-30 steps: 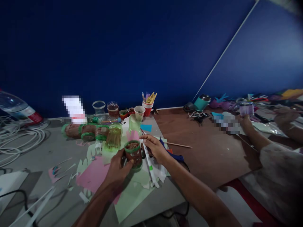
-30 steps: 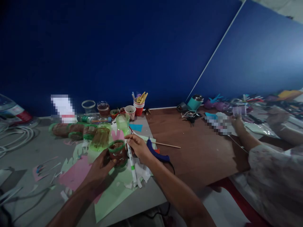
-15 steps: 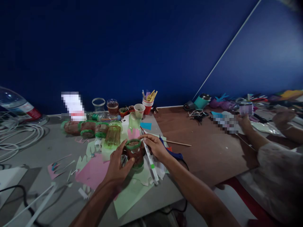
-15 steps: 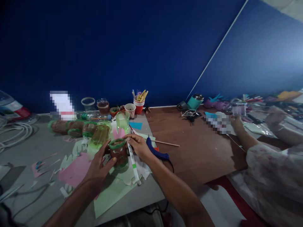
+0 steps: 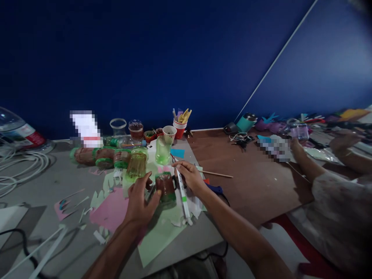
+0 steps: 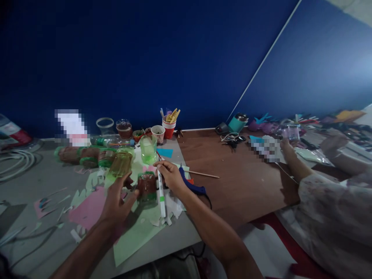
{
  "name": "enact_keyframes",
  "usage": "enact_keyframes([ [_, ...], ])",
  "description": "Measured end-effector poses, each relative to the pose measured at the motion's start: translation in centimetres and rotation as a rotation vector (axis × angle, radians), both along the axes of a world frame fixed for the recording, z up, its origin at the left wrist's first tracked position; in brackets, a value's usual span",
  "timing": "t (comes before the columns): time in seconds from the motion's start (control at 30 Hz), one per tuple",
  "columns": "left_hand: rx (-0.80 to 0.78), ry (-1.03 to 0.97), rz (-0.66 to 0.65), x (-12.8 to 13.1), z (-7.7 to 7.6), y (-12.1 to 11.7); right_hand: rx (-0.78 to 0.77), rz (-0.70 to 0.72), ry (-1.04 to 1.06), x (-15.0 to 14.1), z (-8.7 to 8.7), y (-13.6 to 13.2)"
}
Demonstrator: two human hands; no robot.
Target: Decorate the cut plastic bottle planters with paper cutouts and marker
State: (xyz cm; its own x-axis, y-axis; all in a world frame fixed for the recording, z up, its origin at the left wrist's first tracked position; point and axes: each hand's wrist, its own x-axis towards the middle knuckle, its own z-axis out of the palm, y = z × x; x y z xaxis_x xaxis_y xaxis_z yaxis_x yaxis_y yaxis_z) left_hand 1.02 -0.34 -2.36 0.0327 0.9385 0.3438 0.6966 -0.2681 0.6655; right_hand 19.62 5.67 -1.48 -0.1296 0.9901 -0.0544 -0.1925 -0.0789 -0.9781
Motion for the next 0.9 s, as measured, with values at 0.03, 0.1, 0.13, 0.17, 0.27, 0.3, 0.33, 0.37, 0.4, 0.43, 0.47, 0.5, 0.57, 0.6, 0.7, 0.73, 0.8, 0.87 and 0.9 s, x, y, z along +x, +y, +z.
enact_keyframes([
  [0.03, 0.055, -0.022, -0.005, -0.1, 0.2, -0.2, 0.012, -0.025, 0.02, 0.0, 0.0, 0.0],
  [0.1, 0.171, -0.065, -0.045, -0.2, 0.5, -0.6, 0.032, -0.056, 0.064, 0.1, -0.1, 0.0],
  [0.13, 0.223, -0.083, -0.081, -0.2, 0.7, -0.8, 0.042, -0.061, 0.089, 0.1, -0.2, 0.0],
  [0.17, 0.262, -0.102, -0.126, -0.2, 0.8, -1.0, 0.056, -0.064, 0.115, 0.1, -0.2, -0.1],
  [0.27, 0.295, -0.163, -0.278, 0.0, 0.9, -1.6, 0.119, -0.081, 0.201, 0.0, 0.1, -0.6],
  [0.3, 0.28, -0.178, -0.322, 0.1, 1.0, -1.8, 0.138, -0.091, 0.229, -0.1, 0.3, -0.8],
  [0.33, 0.256, -0.188, -0.355, 0.2, 1.0, -2.0, 0.153, -0.1, 0.251, -0.1, 0.5, -1.2],
  [0.37, 0.227, -0.193, -0.38, 0.3, 1.1, -2.2, 0.164, -0.109, 0.266, -0.3, 0.7, -1.5],
  [0.4, 0.19, -0.192, -0.401, 0.3, 1.2, -2.3, 0.173, -0.114, 0.271, -0.4, 1.0, -1.9],
  [0.43, 0.149, -0.188, -0.415, 0.4, 1.4, -2.5, 0.181, -0.119, 0.271, -0.4, 1.2, -2.2],
  [0.47, 0.105, -0.179, -0.428, 0.4, 1.5, -2.6, 0.188, -0.122, 0.268, -0.5, 1.4, -2.5],
  [0.5, 0.064, -0.164, -0.429, 0.4, 1.6, -2.7, 0.196, -0.127, 0.266, -0.6, 1.6, -2.7],
  [0.57, 0.004, -0.109, -0.394, 0.5, 1.8, -2.8, 0.212, -0.133, 0.266, -0.6, 1.9, -3.0],
  [0.6, -0.014, -0.081, -0.361, 0.5, 1.8, -2.8, 0.22, -0.133, 0.27, -0.5, 2.0, -3.1],
  [0.7, -0.024, -0.043, -0.276, 0.4, 1.5, -2.8, 0.249, -0.047, 0.27, -0.3, 2.5, -3.3],
  [0.73, -0.025, -0.045, -0.265, 0.3, 1.4, -2.8, 0.266, 0.031, 0.251, -0.2, 2.7, -3.4],
  [0.8, -0.008, -0.053, -0.276, 0.3, 1.2, -2.7, 0.344, 0.218, 0.158, -0.1, 3.0, -3.6],
  [0.87, 0.03, -0.061, -0.302, 0.2, 1.1, -2.6, 0.452, 0.34, 0.069, -0.3, 3.3, -3.8],
  [0.9, 0.048, -0.062, -0.312, 0.3, 1.1, -2.5, 0.497, 0.358, 0.056, -0.4, 3.4, -3.9],
])
